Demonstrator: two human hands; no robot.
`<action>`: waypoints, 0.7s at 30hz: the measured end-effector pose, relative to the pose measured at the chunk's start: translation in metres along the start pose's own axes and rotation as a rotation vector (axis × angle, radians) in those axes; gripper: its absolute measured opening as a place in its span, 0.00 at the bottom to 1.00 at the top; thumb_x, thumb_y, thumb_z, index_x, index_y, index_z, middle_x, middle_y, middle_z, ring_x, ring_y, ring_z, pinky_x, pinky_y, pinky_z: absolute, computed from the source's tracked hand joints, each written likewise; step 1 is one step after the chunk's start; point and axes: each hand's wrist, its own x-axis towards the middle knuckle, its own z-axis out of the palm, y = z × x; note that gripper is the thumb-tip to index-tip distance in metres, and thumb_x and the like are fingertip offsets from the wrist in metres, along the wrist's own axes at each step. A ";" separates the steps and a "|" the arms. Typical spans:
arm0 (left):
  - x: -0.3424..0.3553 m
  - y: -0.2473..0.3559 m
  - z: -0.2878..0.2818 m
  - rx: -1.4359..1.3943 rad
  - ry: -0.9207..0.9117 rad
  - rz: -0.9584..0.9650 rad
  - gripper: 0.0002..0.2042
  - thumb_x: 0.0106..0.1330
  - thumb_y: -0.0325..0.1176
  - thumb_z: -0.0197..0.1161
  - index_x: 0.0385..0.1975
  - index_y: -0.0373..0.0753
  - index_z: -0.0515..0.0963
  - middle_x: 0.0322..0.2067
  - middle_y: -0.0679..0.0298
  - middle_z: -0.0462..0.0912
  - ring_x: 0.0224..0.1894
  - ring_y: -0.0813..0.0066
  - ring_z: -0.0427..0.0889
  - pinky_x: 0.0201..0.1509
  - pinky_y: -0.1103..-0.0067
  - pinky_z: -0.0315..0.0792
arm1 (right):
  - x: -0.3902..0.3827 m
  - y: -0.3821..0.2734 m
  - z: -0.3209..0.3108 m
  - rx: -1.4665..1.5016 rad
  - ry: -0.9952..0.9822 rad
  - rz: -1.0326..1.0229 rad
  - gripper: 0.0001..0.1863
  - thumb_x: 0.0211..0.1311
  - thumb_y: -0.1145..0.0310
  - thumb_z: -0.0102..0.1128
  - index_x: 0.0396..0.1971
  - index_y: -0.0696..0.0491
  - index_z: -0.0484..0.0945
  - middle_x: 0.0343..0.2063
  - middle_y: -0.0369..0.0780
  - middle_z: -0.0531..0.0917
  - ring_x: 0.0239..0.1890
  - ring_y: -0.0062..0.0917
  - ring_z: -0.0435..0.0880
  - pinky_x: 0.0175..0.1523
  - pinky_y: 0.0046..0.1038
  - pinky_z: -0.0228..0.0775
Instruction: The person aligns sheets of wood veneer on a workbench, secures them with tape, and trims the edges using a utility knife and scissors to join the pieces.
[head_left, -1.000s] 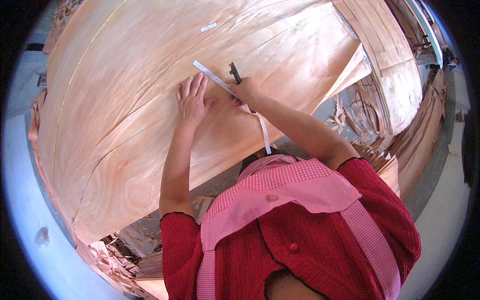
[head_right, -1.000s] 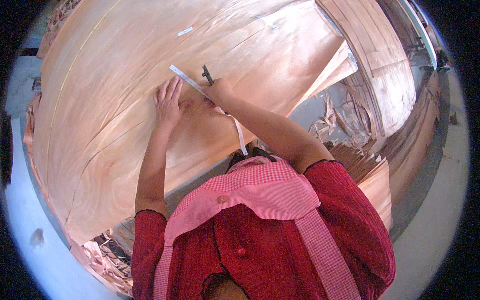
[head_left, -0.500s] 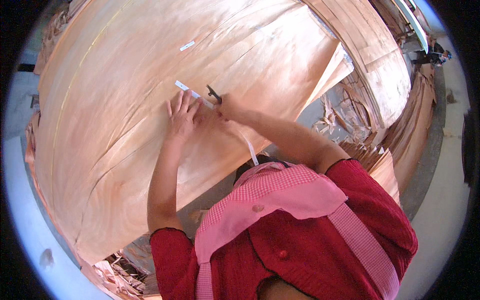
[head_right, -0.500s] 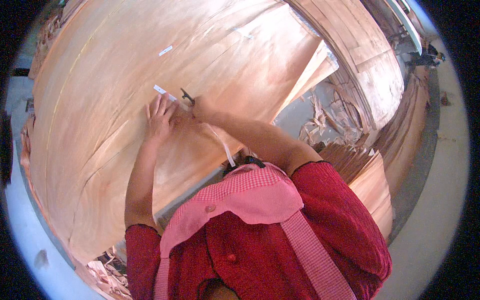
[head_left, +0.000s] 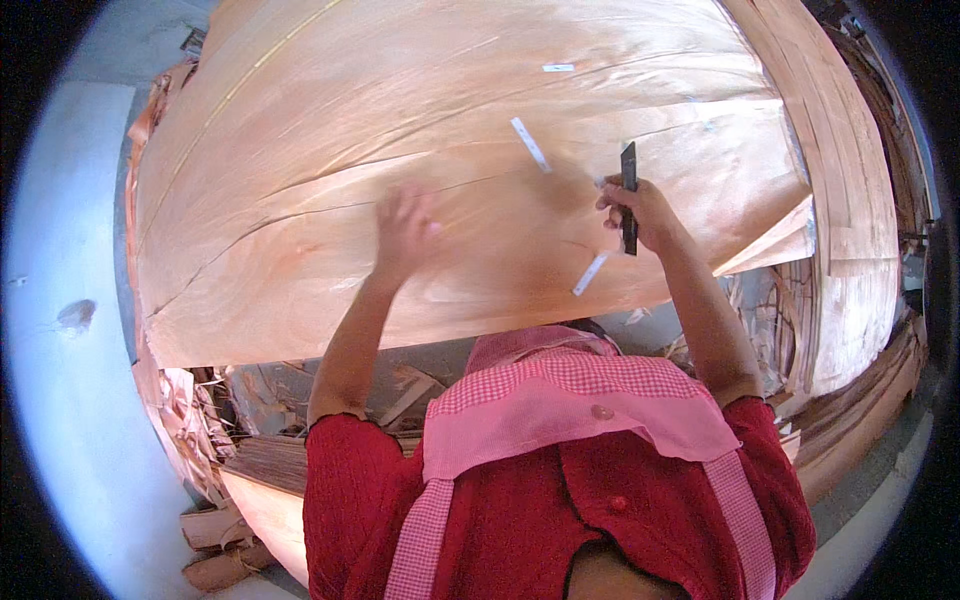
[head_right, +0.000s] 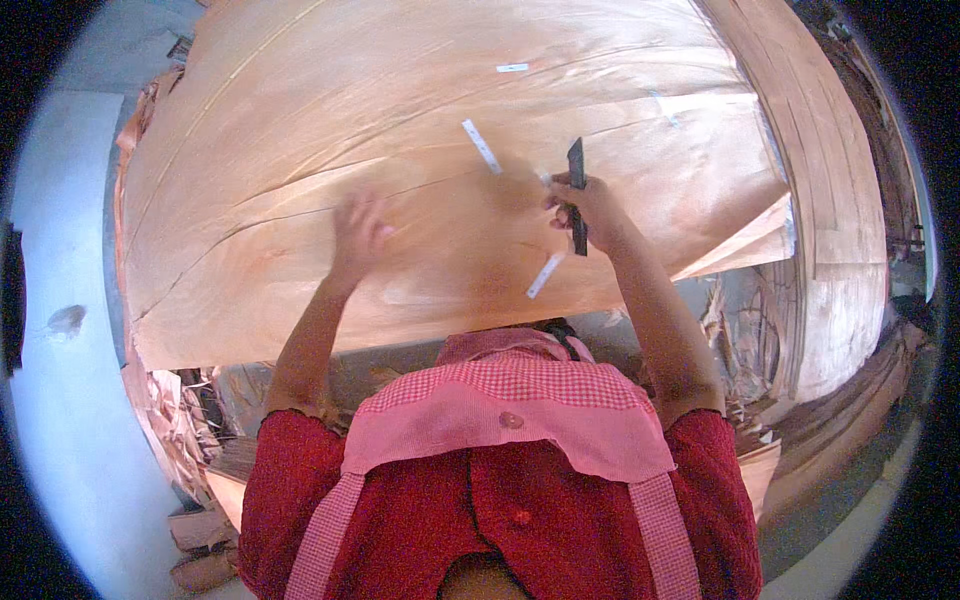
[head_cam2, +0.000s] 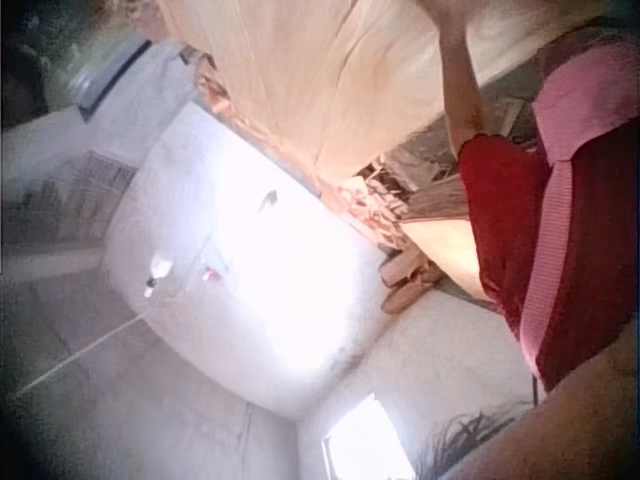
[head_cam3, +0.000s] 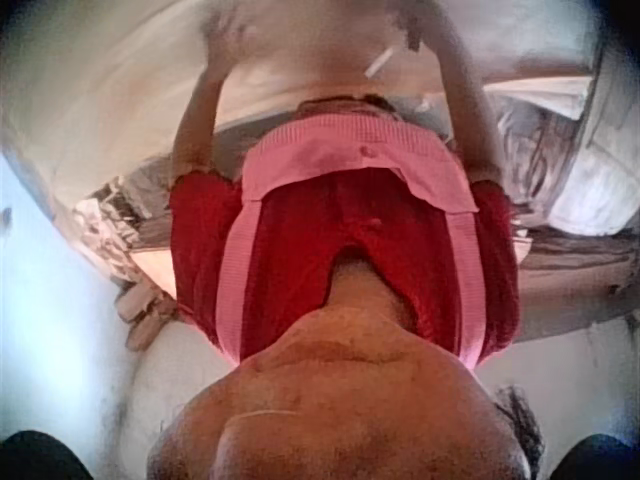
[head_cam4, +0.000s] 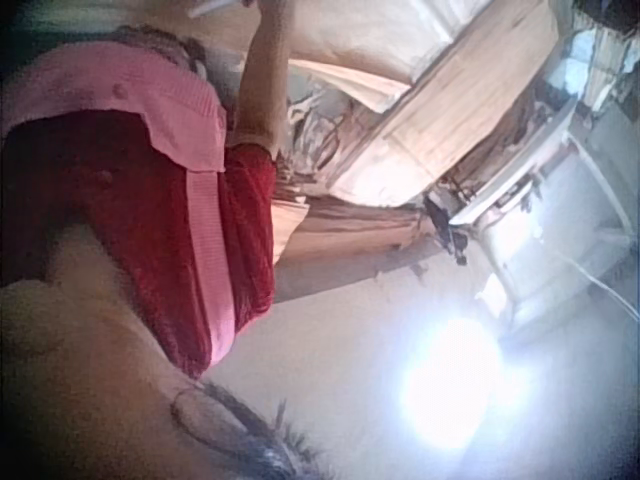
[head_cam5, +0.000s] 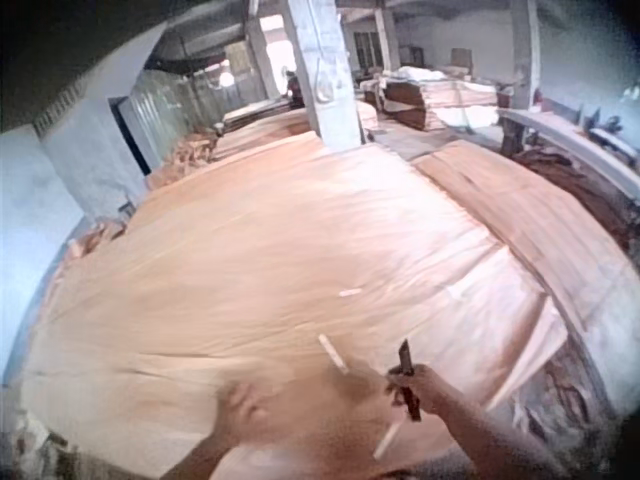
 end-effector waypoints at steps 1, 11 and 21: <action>-0.018 -0.045 0.003 0.056 0.068 -0.089 0.28 0.55 0.43 0.55 0.55 0.42 0.60 0.60 0.57 0.52 0.62 0.52 0.47 0.60 0.56 0.44 | -0.003 0.000 0.021 -0.053 -0.059 0.007 0.11 0.54 0.70 0.54 0.34 0.61 0.70 0.20 0.39 0.75 0.15 0.18 0.72 0.23 0.21 0.70; -0.024 -0.181 -0.011 0.146 0.086 -0.001 0.29 0.54 0.45 0.55 0.56 0.43 0.58 0.59 0.62 0.55 0.62 0.60 0.50 0.60 0.53 0.43 | 0.026 0.103 0.240 -0.722 -0.422 0.124 0.09 0.53 0.71 0.51 0.30 0.60 0.72 0.16 0.38 0.76 0.15 0.19 0.73 0.18 0.22 0.66; -0.012 -0.193 -0.019 -0.037 0.061 0.092 0.31 0.53 0.47 0.54 0.55 0.37 0.58 0.59 0.59 0.54 0.62 0.60 0.50 0.61 0.58 0.44 | 0.051 0.076 0.367 -0.540 -0.124 0.174 0.09 0.55 0.68 0.52 0.32 0.58 0.70 0.15 0.37 0.74 0.12 0.17 0.70 0.18 0.19 0.66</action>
